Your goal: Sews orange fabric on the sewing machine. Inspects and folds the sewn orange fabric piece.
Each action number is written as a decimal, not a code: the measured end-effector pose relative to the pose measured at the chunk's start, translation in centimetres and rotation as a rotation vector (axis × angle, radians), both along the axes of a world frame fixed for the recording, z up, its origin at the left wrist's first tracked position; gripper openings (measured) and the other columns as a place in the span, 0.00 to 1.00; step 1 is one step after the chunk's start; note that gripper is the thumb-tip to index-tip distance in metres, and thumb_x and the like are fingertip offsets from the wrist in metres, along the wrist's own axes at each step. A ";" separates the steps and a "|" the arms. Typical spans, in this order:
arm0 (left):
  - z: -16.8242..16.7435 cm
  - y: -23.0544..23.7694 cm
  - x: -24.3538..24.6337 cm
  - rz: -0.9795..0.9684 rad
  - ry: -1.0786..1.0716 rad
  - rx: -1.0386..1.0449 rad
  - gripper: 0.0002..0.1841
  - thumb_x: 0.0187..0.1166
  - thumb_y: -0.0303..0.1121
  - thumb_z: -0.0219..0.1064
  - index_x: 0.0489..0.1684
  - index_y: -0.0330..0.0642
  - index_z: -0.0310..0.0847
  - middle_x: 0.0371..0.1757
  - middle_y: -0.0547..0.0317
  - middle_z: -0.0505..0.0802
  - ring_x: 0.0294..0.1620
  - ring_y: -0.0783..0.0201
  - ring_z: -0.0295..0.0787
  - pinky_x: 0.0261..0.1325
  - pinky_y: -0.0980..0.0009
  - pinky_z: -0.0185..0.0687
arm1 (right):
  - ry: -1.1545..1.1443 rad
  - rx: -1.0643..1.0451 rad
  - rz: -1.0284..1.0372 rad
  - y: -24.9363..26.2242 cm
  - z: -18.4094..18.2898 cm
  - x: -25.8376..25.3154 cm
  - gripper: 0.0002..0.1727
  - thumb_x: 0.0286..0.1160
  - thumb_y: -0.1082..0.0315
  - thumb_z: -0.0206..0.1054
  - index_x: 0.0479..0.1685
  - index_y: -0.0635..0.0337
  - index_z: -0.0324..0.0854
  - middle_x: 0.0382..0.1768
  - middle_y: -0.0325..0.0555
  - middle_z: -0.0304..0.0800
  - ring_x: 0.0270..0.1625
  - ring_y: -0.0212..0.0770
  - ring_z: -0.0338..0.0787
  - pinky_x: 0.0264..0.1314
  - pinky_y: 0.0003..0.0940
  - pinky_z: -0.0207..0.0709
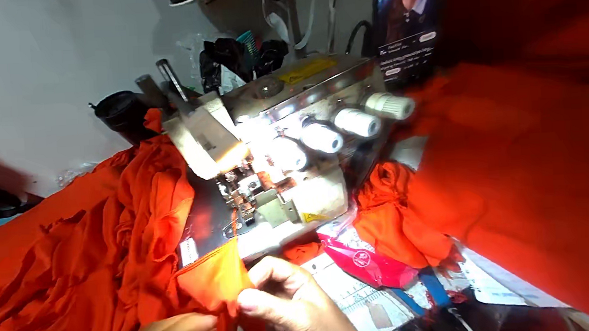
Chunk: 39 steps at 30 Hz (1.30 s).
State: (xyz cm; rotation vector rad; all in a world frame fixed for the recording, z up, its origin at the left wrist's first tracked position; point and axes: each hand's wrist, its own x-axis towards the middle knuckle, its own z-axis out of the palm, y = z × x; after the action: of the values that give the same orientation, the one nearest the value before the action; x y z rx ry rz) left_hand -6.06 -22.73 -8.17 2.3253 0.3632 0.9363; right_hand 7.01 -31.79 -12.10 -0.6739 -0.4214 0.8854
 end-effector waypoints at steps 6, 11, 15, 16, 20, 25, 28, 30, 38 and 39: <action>-1.0 -0.7 1.8 0.039 0.061 -0.021 0.08 0.78 0.31 0.71 0.33 0.34 0.86 0.34 0.58 0.90 0.37 0.82 0.85 0.42 0.89 0.81 | 0.134 -0.185 -0.107 0.4 1.2 -0.3 0.09 0.76 0.77 0.63 0.29 0.58 0.81 0.26 0.36 0.86 0.29 0.25 0.87 0.33 0.20 0.83; 0.8 1.1 3.1 0.123 -0.021 -0.014 0.06 0.79 0.31 0.65 0.35 0.38 0.81 0.32 0.69 0.92 0.32 0.86 0.87 0.35 0.87 0.84 | -0.147 -0.095 -0.430 1.0 -1.2 -0.1 0.11 0.76 0.76 0.63 0.25 0.57 0.83 0.26 0.35 0.85 0.31 0.24 0.85 0.36 0.19 0.80; 0.4 -0.7 3.9 0.052 0.106 -0.001 0.14 0.74 0.40 0.76 0.36 0.36 0.85 0.30 0.63 0.88 0.31 0.83 0.81 0.34 0.87 0.77 | -0.026 -0.054 -0.330 0.7 -0.4 -0.2 0.13 0.81 0.75 0.60 0.26 0.56 0.83 0.26 0.34 0.85 0.33 0.24 0.86 0.40 0.20 0.82; -0.2 -1.0 4.1 0.064 0.092 0.021 0.11 0.73 0.37 0.75 0.32 0.36 0.87 0.30 0.61 0.88 0.31 0.82 0.82 0.36 0.87 0.77 | -0.005 -0.053 -0.325 0.7 -0.4 -0.3 0.13 0.81 0.75 0.60 0.26 0.57 0.84 0.27 0.35 0.86 0.34 0.25 0.87 0.40 0.21 0.82; -0.1 -0.3 4.3 0.090 -0.001 -0.001 0.06 0.77 0.29 0.68 0.33 0.37 0.87 0.35 0.66 0.92 0.37 0.85 0.86 0.42 0.89 0.82 | -0.095 -0.038 -0.397 0.8 -1.2 -0.2 0.11 0.77 0.78 0.62 0.26 0.59 0.84 0.27 0.36 0.88 0.32 0.27 0.90 0.38 0.23 0.87; 1.6 2.1 6.2 0.281 0.012 0.129 0.04 0.77 0.31 0.62 0.42 0.44 0.79 0.24 0.80 0.82 0.22 0.92 0.72 0.25 0.93 0.68 | -0.495 -0.120 -0.659 0.7 -2.3 0.5 0.07 0.70 0.79 0.67 0.38 0.57 0.77 0.33 0.33 0.88 0.38 0.21 0.89 0.42 0.15 0.85; 1.6 3.3 7.9 0.328 0.145 0.241 0.06 0.78 0.36 0.65 0.38 0.46 0.86 0.20 0.77 0.80 0.18 0.86 0.69 0.22 0.85 0.62 | -0.912 -0.262 -0.768 0.1 -2.7 1.1 0.13 0.76 0.75 0.63 0.53 0.58 0.90 0.38 0.40 0.90 0.43 0.25 0.89 0.48 0.15 0.82; 1.7 3.9 8.7 0.323 0.272 0.330 0.09 0.78 0.40 0.64 0.33 0.50 0.89 0.21 0.74 0.83 0.20 0.78 0.75 0.25 0.75 0.66 | -1.154 -0.458 -0.808 -0.4 -2.6 1.2 0.21 0.73 0.74 0.58 0.58 0.51 0.93 0.30 0.39 0.81 0.35 0.30 0.82 0.38 0.18 0.75; 1.9 6.4 11.2 0.250 0.495 0.454 0.15 0.86 0.34 0.54 0.37 0.31 0.83 0.35 0.40 0.88 0.38 0.37 0.88 0.35 0.37 0.75 | -1.177 -0.521 -0.670 -0.4 -1.6 1.8 0.21 0.77 0.74 0.58 0.66 0.57 0.88 0.41 0.44 0.92 0.42 0.36 0.91 0.45 0.27 0.85; 1.9 6.6 11.3 0.245 0.487 0.462 0.17 0.86 0.36 0.53 0.38 0.31 0.83 0.37 0.39 0.89 0.40 0.37 0.89 0.37 0.36 0.76 | -1.178 -0.488 -0.646 -0.8 -1.5 2.2 0.20 0.78 0.73 0.59 0.65 0.57 0.88 0.40 0.44 0.93 0.42 0.36 0.92 0.46 0.27 0.86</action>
State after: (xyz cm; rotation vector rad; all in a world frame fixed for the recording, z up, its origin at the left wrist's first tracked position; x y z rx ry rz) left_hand 5.24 -16.15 -6.30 2.9883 0.7029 0.5886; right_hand 9.25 -32.62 -13.57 -1.6641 -0.9617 -0.1342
